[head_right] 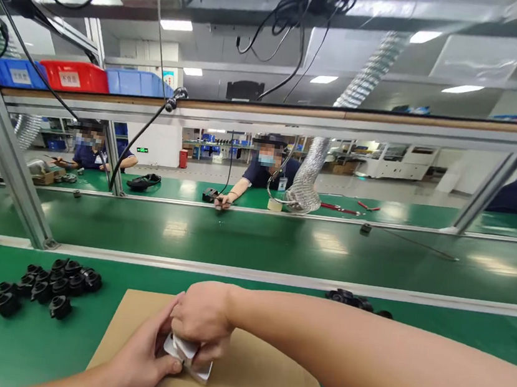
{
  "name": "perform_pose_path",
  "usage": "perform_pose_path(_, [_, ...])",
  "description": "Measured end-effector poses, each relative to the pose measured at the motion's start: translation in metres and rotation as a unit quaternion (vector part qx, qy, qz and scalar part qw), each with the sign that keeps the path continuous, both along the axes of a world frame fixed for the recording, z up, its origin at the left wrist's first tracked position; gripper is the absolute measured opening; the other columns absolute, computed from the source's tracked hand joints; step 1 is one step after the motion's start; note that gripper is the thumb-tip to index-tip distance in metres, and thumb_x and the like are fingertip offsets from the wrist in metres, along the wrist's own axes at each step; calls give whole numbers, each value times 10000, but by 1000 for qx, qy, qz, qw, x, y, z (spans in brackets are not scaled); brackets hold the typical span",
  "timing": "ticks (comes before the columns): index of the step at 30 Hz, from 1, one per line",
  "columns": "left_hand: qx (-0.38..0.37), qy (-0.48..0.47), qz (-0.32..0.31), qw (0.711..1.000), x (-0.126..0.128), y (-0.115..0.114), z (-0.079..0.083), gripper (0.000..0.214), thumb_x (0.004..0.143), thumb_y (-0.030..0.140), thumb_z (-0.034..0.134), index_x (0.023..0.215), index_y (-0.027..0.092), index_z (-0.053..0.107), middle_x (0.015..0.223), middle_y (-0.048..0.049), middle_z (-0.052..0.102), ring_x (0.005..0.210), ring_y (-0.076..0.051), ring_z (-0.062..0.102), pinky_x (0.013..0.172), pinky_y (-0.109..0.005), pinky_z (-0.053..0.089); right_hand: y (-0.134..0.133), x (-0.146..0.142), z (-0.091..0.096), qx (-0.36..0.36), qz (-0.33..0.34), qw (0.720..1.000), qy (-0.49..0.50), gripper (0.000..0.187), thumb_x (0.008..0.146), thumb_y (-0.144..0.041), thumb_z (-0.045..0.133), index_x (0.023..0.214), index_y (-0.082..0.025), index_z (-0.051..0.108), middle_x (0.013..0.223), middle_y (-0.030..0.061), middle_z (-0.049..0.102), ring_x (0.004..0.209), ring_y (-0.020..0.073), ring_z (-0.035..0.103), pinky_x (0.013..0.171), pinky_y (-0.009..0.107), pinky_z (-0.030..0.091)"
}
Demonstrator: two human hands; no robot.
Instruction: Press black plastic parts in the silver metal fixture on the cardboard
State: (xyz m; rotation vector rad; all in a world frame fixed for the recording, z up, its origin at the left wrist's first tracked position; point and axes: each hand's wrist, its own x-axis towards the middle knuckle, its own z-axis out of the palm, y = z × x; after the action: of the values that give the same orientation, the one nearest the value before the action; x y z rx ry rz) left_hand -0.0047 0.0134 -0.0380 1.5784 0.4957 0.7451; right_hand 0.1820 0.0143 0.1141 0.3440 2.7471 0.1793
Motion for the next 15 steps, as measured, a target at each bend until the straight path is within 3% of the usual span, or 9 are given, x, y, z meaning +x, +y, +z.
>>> perform_pose_path(3, [21,17,0,1000,-4,-2,7,1180,810,290,879,1709,262,116,1394,-142,648,1124,-274,667,1023,-390,536,-26,-9,-5,9,-266,963,35,376,884,-565,686,901,-190,703,768,56,705,627,273,663,487,349,334])
perform_pose_path(5, [36,11,-8,999,-6,-2,9,1177,823,272,875,1710,264,101,1340,-127,674,1048,-245,674,992,-377,537,-42,-13,-3,21,-368,929,30,378,911,-574,626,833,-210,691,686,56,675,579,293,655,487,347,306])
perform_pose_path(6, [36,5,-17,999,-6,-1,10,1180,823,243,862,1710,266,85,1322,-120,680,1023,-235,675,963,-363,541,-47,-13,-1,26,-380,924,21,397,900,-595,645,841,-205,692,692,62,674,574,297,652,484,348,295])
perform_pose_path(8, [19,-6,-29,999,-6,0,12,1186,808,169,813,1712,260,50,1301,-113,683,992,-221,674,881,-322,544,-48,-9,6,43,-337,940,22,518,802,-643,795,988,-169,699,800,70,698,604,279,648,468,346,272])
perform_pose_path(10, [-11,-10,-37,999,-5,2,13,1217,760,100,763,1712,238,16,1301,-117,681,994,-214,676,840,-291,540,-40,0,13,72,-204,976,26,689,696,-578,947,1143,-136,665,951,79,704,706,255,652,447,346,247])
perform_pose_path(11, [-28,-12,-42,999,-4,3,14,1238,738,80,747,1710,230,-4,1318,-123,674,1012,-216,679,843,-286,542,-34,4,16,89,-118,989,34,635,735,-497,958,1163,-138,656,1005,79,696,775,245,651,443,346,246])
perform_pose_path(13, [-52,-15,-54,997,-4,5,14,1272,719,79,747,1707,228,-39,1377,-139,647,1068,-235,687,873,-295,556,-20,10,19,104,33,993,47,227,938,-301,807,1055,-151,682,991,68,683,859,223,634,459,349,287])
perform_pose_path(14, [-55,-12,-56,997,-4,5,14,1283,719,91,761,1707,236,-43,1416,-145,625,1109,-251,685,903,-310,564,-13,10,19,102,84,990,44,83,984,-224,726,994,-148,693,968,71,680,869,219,627,483,354,331])
perform_pose_path(15, [-50,-6,-53,997,-4,6,13,1288,721,107,781,1708,248,-33,1456,-146,600,1158,-270,676,943,-330,568,-6,9,19,89,117,988,35,66,983,-196,699,963,-133,702,950,81,681,863,221,624,519,363,382])
